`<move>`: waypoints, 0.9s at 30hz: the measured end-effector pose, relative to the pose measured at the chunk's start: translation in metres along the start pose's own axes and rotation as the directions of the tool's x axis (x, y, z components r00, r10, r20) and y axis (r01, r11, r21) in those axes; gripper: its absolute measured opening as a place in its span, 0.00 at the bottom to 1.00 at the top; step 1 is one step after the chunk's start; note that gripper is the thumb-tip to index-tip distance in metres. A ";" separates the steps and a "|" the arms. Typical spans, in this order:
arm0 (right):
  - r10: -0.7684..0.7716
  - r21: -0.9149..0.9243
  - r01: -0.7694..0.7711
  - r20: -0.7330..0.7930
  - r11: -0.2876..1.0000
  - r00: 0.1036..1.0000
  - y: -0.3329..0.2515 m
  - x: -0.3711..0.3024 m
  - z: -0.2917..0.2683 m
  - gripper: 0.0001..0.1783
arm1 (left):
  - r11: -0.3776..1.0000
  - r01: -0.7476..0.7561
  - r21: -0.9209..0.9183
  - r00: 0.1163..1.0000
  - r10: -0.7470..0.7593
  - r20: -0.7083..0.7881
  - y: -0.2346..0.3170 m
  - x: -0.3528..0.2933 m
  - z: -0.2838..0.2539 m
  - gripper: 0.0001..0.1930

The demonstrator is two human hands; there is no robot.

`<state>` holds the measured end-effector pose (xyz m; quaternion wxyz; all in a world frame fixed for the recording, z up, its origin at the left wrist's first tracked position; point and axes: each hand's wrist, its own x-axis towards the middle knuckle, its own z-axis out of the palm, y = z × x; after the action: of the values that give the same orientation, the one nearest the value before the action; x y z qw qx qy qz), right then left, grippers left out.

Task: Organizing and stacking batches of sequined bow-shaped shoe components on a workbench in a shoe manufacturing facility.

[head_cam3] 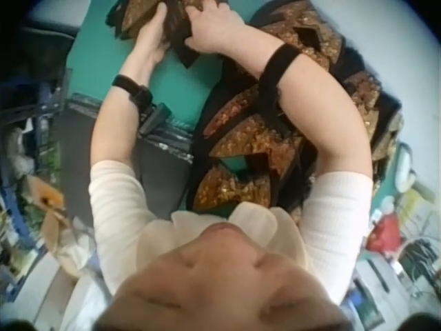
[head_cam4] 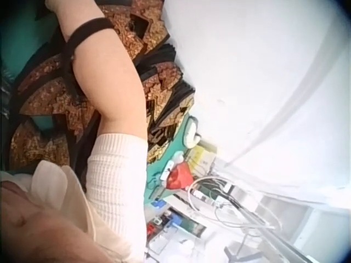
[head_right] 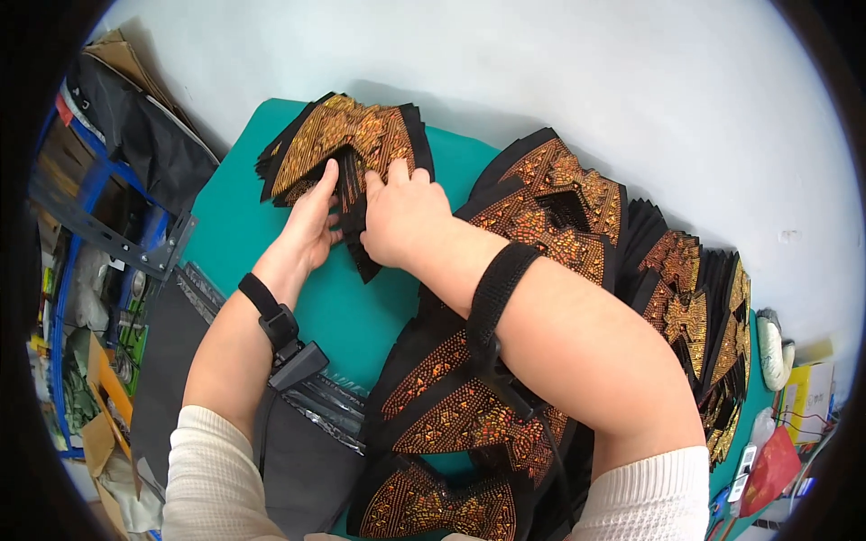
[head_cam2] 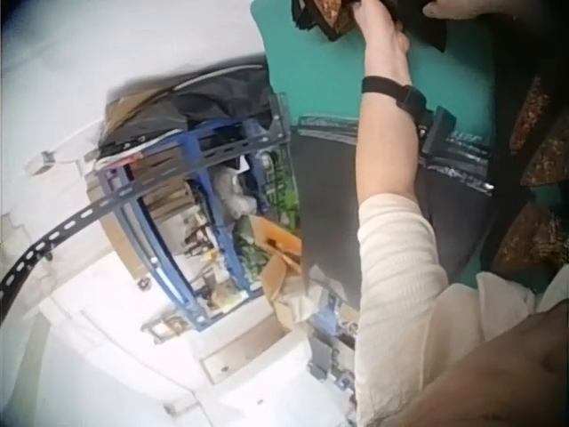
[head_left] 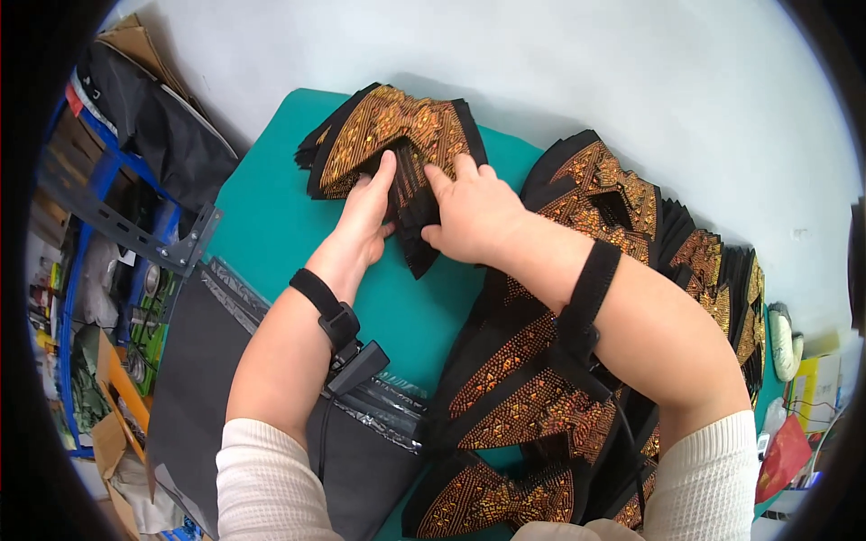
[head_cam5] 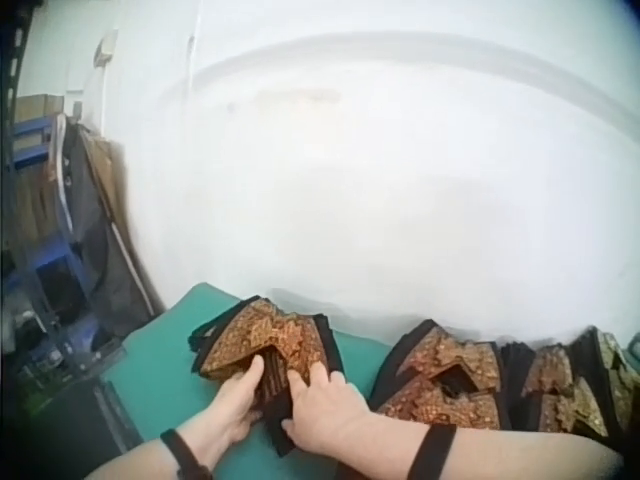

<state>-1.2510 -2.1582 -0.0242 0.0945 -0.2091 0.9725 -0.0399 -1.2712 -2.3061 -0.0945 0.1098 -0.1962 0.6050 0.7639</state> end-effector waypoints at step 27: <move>-0.049 -0.114 0.042 -0.055 0.993 0.997 0.011 0.029 0.014 0.35 | 0.989 -0.026 -0.143 0.988 0.047 0.146 -0.020 0.027 0.028 0.32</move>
<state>-1.2787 -2.1603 -0.0441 0.0533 -0.2349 0.9705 0.0068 -1.2925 -2.2757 -0.1186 0.1266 -0.1348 0.5431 0.8191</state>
